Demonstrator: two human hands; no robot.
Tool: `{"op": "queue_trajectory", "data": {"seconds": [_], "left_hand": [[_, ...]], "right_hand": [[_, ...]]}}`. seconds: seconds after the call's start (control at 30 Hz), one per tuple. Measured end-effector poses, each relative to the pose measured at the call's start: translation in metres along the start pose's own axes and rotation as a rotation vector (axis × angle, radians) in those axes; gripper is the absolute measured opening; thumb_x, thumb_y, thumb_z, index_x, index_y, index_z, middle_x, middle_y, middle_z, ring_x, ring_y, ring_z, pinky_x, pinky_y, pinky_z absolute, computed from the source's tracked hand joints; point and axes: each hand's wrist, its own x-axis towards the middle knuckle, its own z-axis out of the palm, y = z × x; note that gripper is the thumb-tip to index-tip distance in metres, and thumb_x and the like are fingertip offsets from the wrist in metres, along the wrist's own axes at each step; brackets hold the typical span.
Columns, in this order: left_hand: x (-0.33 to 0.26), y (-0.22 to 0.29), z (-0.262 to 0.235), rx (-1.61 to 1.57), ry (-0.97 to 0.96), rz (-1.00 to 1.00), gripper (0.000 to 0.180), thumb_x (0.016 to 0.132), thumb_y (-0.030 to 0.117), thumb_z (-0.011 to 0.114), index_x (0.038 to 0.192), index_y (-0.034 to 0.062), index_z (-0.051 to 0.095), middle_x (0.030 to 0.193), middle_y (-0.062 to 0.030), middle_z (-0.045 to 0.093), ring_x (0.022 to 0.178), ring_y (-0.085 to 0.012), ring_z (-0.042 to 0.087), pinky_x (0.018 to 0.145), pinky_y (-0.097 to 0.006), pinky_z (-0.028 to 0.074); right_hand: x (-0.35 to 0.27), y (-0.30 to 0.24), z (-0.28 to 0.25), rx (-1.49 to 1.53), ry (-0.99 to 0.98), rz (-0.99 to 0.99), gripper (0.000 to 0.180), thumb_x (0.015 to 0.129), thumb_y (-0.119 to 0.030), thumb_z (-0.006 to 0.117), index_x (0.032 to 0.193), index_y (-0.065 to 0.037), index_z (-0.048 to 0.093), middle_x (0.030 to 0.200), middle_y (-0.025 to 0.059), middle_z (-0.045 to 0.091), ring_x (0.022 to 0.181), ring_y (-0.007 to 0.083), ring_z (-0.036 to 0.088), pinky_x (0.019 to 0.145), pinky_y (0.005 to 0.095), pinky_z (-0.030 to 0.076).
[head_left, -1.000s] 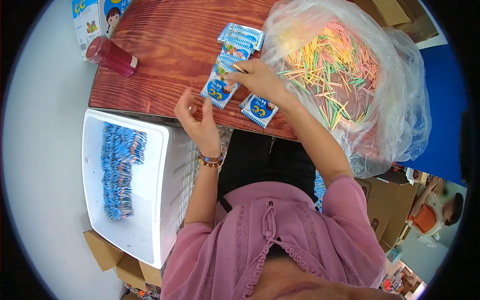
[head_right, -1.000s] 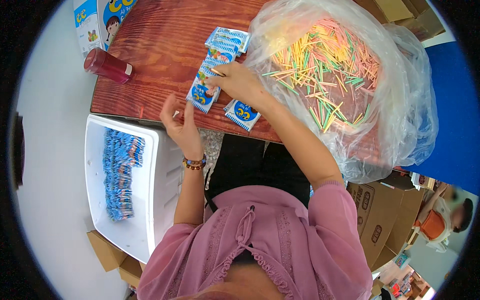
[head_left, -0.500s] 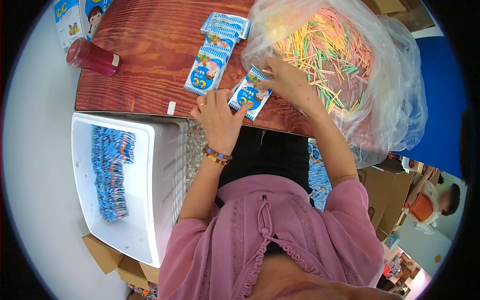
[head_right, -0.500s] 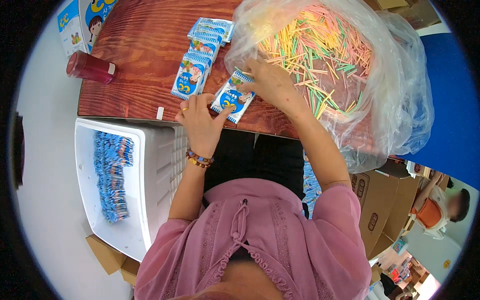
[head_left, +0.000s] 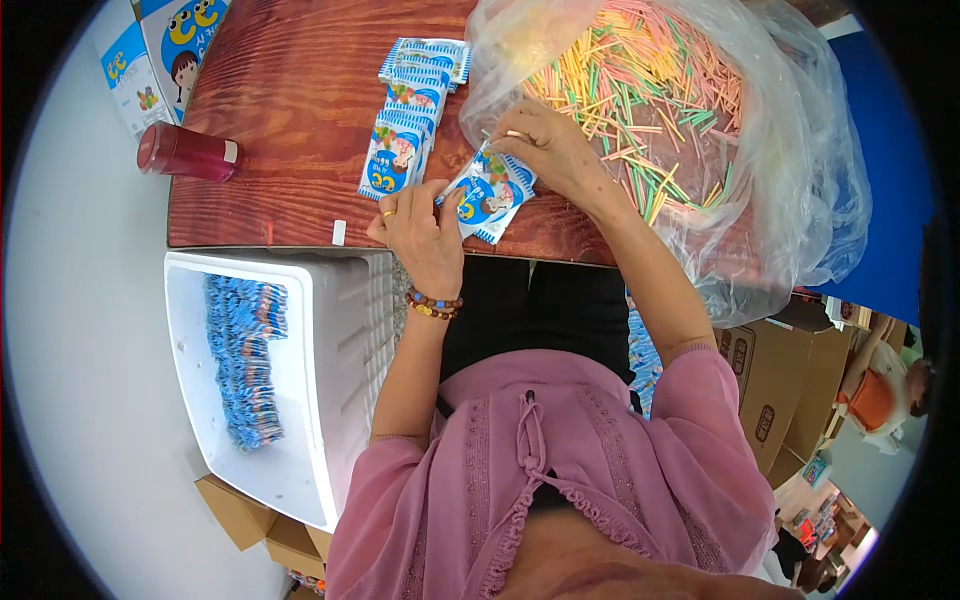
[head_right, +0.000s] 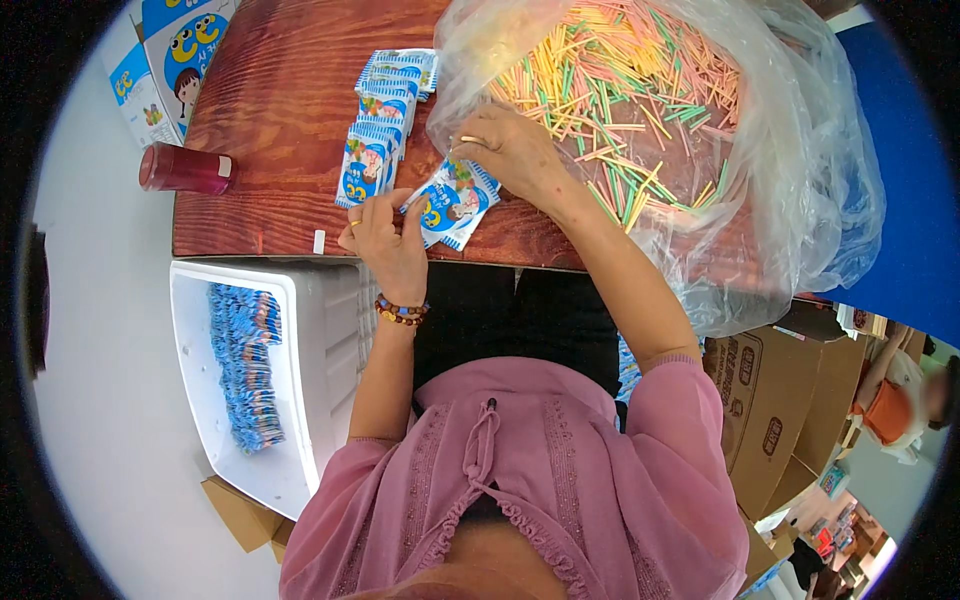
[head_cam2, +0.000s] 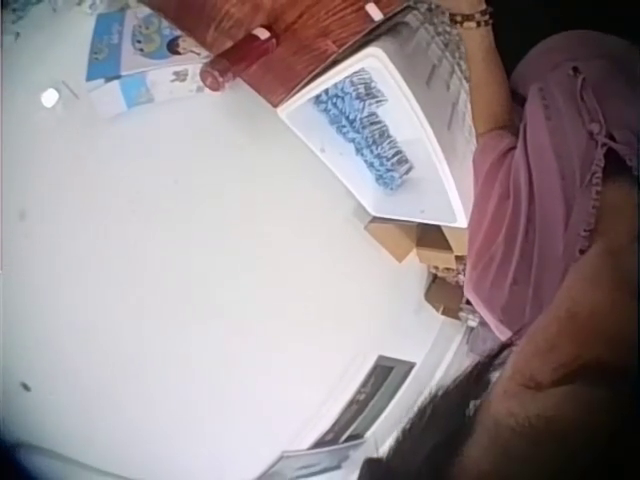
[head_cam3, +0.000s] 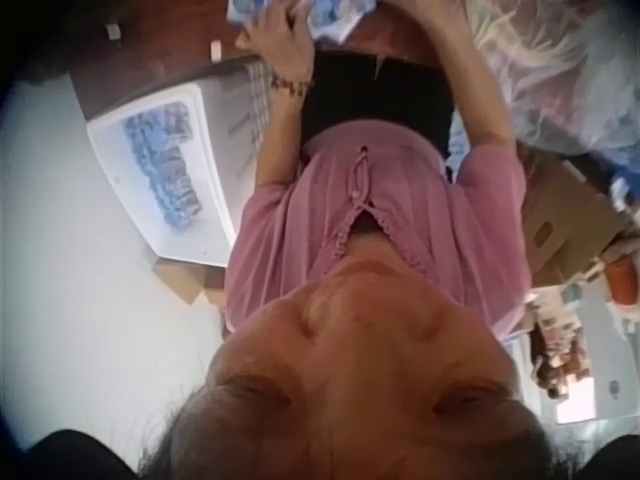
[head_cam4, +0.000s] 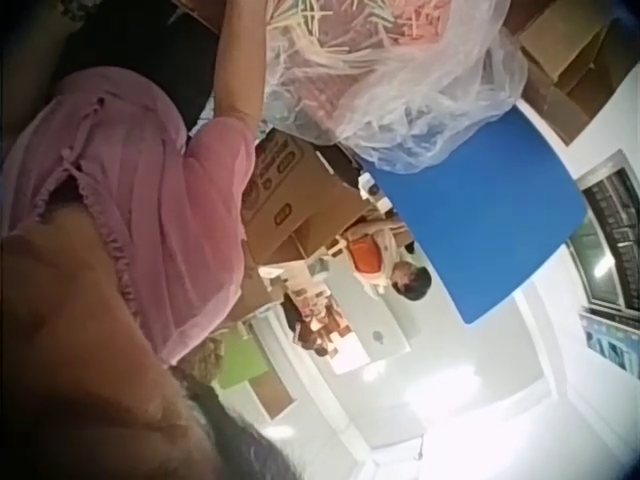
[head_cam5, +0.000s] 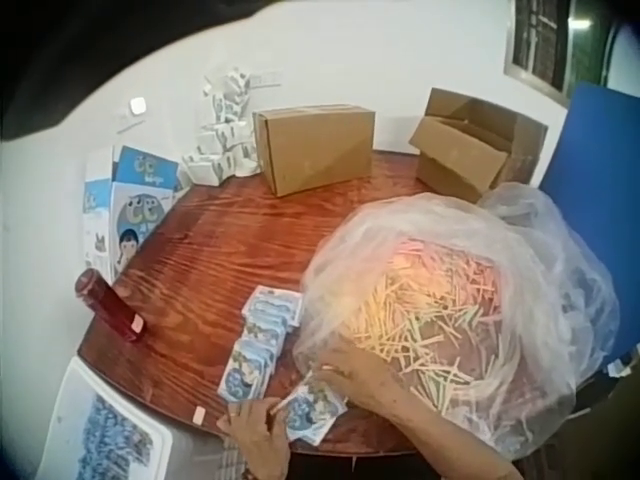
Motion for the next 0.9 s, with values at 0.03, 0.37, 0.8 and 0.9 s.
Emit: {"op": "queue_trajectory", "data": {"seconds": [0.03, 0.37, 0.8, 0.9], "left_hand": [[0.000, 0.001, 0.000, -0.015, 0.015, -0.006, 0.014, 0.078, 0.019, 0.072, 0.084, 0.0109, 0.063, 0.083, -0.0005, 0.061, 0.086, -0.0212, 0.051, 0.080, -0.038, 0.029], [0.008, 0.018, -0.014, -0.641, 0.070, -0.288, 0.012, 0.081, 0.003, 0.072, 0.088, 0.0053, 0.063, 0.086, -0.0009, 0.060, 0.079, -0.0113, 0.053, 0.072, -0.025, 0.041], [0.010, 0.036, -0.009, -1.442, -0.190, -0.757, 0.015, 0.088, 0.003, 0.065, 0.100, -0.0049, 0.067, 0.095, -0.0084, 0.069, 0.078, -0.0087, 0.064, 0.069, -0.023, 0.051], [0.008, 0.042, -0.008, -1.490, -0.145, -0.798, 0.013, 0.090, 0.005, 0.064, 0.098, -0.0049, 0.067, 0.093, -0.0075, 0.069, 0.077, -0.0089, 0.064, 0.070, -0.024, 0.051]], "right_hand": [[-0.002, 0.000, -0.002, 0.001, 0.003, 0.001, 0.022, 0.079, -0.025, 0.069, 0.095, -0.011, 0.066, 0.093, 0.0064, 0.062, 0.088, 0.0260, 0.061, 0.072, 0.0359, 0.050], [-0.014, -0.025, -0.020, 0.502, -0.128, 0.382, 0.013, 0.082, -0.012, 0.071, 0.084, -0.001, 0.064, 0.067, -0.0017, 0.053, 0.063, 0.0049, 0.046, 0.057, 0.0236, 0.039], [-0.038, -0.041, -0.031, 0.765, 0.002, 0.326, 0.011, 0.085, -0.011, 0.069, 0.079, -0.005, 0.062, 0.072, -0.0065, 0.049, 0.065, 0.0003, 0.041, 0.055, 0.0201, 0.033], [-0.046, -0.036, -0.033, 0.791, -0.016, 0.321, 0.015, 0.085, -0.013, 0.070, 0.077, -0.004, 0.060, 0.070, -0.0061, 0.047, 0.060, 0.0007, 0.039, 0.051, 0.0201, 0.030]]}}
